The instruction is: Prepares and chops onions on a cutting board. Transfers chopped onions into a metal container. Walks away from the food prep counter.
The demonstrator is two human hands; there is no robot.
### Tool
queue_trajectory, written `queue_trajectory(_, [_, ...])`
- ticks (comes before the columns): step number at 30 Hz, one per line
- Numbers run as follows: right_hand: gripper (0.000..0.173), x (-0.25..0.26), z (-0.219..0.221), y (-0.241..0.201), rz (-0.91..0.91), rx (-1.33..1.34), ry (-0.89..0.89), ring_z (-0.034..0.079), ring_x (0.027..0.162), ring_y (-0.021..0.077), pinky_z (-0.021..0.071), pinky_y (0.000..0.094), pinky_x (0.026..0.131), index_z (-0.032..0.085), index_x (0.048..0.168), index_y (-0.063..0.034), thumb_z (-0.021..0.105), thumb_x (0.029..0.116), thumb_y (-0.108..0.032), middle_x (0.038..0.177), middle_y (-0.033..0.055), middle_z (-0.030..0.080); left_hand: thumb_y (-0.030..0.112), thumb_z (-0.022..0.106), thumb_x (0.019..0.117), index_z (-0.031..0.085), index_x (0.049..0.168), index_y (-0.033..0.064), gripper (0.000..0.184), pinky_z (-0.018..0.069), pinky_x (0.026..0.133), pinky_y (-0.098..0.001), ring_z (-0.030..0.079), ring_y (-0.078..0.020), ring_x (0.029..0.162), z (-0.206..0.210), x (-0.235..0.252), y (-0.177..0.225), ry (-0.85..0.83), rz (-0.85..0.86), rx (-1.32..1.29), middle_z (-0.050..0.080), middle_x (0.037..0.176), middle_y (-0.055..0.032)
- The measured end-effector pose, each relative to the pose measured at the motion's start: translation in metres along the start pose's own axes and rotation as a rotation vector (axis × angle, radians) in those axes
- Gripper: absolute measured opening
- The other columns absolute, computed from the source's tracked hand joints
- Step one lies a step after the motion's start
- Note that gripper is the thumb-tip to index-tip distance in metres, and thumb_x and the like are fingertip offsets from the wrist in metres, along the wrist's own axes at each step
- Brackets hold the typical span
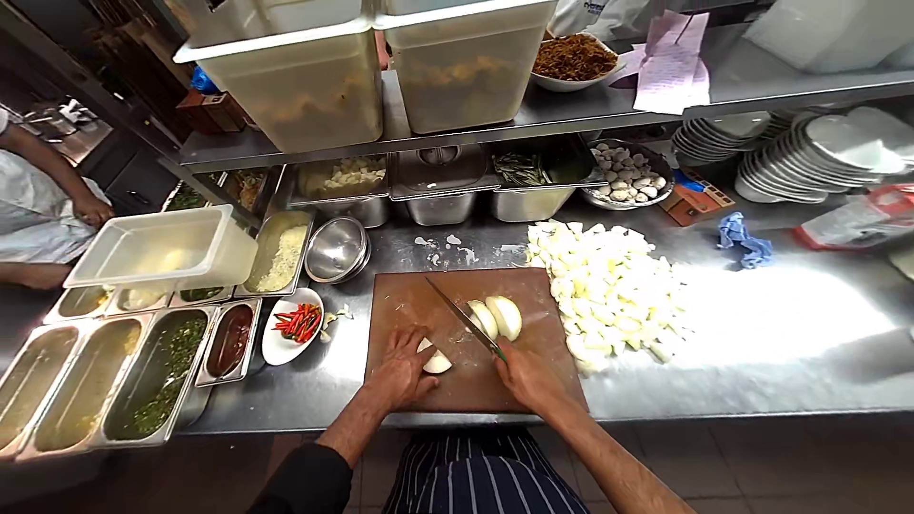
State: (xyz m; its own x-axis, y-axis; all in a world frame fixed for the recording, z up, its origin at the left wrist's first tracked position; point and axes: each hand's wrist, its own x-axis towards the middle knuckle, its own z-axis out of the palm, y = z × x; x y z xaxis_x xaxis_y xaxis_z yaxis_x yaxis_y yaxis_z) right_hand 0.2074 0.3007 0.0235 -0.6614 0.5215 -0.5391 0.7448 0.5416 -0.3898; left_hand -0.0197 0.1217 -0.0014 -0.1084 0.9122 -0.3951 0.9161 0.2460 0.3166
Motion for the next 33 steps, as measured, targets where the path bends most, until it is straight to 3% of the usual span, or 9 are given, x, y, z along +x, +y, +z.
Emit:
queue_trajectory(2, [0.04,-0.011,-0.002,0.0,-0.022,0.007,0.049,0.071,0.096,0.0356,0.0563,0.0555,0.084,0.055,0.129,-0.0125,0.039,0.1071,-0.042,0.099,0.0158,0.071,0.046,0.057,0.0988,0.056,0.148,0.026,0.053,0.0259,0.122,-0.0586,0.036,-0.0351,0.149,0.012,-0.011,0.0,0.059,-0.008,-0.047,0.045,0.157,-0.0112])
queue_trajectory(4, [0.04,-0.027,0.003,-0.001,-0.063,0.047,0.082,0.072,0.089,0.0339,0.0568,0.0541,0.08,0.055,0.129,-0.0127,0.039,0.1073,-0.042,0.092,0.014,0.07,0.046,0.063,0.0968,0.064,0.141,0.0236,0.049,0.0401,0.115,-0.0496,0.052,-0.0325,0.133,0.023,-0.017,0.002,0.125,-0.048,-0.136,0.059,0.14,-0.0126])
queue_trajectory(6, [0.039,-0.042,0.008,-0.004,-0.089,0.071,0.03,0.071,0.088,0.0335,0.0566,0.0536,0.079,0.054,0.129,-0.0126,0.04,0.1073,-0.042,0.091,0.0134,0.069,0.043,0.072,0.0911,0.071,0.13,0.0193,0.045,0.0498,0.107,-0.0426,0.06,-0.0279,0.122,0.029,-0.019,0.012,0.174,-0.136,-0.289,0.062,0.13,-0.0126])
queue_trajectory(8, [0.038,-0.05,0.019,-0.005,-0.096,0.036,-0.019,0.071,0.09,0.0345,0.0564,0.0543,0.08,0.055,0.128,-0.0128,0.041,0.1068,-0.041,0.092,0.014,0.07,0.039,0.076,0.0873,0.071,0.126,0.0176,0.044,0.054,0.104,-0.0394,0.061,-0.0244,0.122,0.033,-0.015,0.027,0.208,-0.222,-0.406,0.058,0.135,-0.0122])
queue_trajectory(10, [0.038,-0.052,0.029,-0.005,-0.075,-0.038,-0.024,0.072,0.091,0.0355,0.0569,0.0545,0.079,0.055,0.129,-0.0129,0.04,0.1064,-0.04,0.092,0.0143,0.071,0.034,0.077,0.0849,0.072,0.125,0.0187,0.043,0.0518,0.106,-0.04,0.058,-0.0247,0.126,0.036,-0.007,0.042,0.249,-0.255,-0.462,0.056,0.14,-0.0113])
queue_trajectory(14, [0.037,-0.047,0.03,-0.002,-0.042,-0.075,-0.036,0.072,0.095,0.036,0.057,0.0543,0.081,0.053,0.131,-0.0135,0.039,0.1071,-0.037,0.096,0.0149,0.071,0.038,0.076,0.0852,0.072,0.127,0.0188,0.046,0.0466,0.112,-0.0383,0.059,-0.0202,0.127,0.032,0.003,0.061,0.246,-0.31,-0.534,0.065,0.132,-0.0064])
queue_trajectory(20, [0.036,-0.062,0.015,-0.024,-0.074,-0.099,-0.053,0.072,0.093,0.0369,0.0573,0.055,0.079,0.051,0.132,-0.0133,0.036,0.1077,-0.035,0.096,0.0153,0.071,0.047,0.066,0.0914,0.068,0.132,0.0143,0.052,0.0533,0.103,-0.0447,0.064,-0.0291,0.119,0.02,0.01,0.081,0.165,-0.413,-0.335,0.063,0.13,-0.0151])
queue_trajectory(29, [0.034,-0.045,0.02,-0.041,-0.014,-0.075,-0.127,0.071,0.099,0.04,0.0573,0.0575,0.081,0.05,0.135,-0.0108,0.04,0.1063,-0.026,0.104,0.0191,0.07,0.05,0.064,0.0917,0.07,0.128,0.016,0.05,0.055,0.1,-0.0431,0.067,-0.0262,0.114,0.03,0.013,0.081,0.228,-0.427,-0.287,0.066,0.124,-0.0121])
queue_trajectory(33, [0.037,-0.017,0.044,-0.029,-0.081,0.02,-0.051,0.071,0.1,0.0383,0.0571,0.0565,0.084,0.051,0.136,-0.0109,0.038,0.1081,-0.032,0.104,0.0185,0.071,0.033,0.068,0.0922,0.071,0.13,0.0167,0.041,0.0523,0.105,-0.0395,0.063,-0.0242,0.121,0.032,0.002,0.072,0.274,-0.399,-0.411,0.062,0.133,-0.0123])
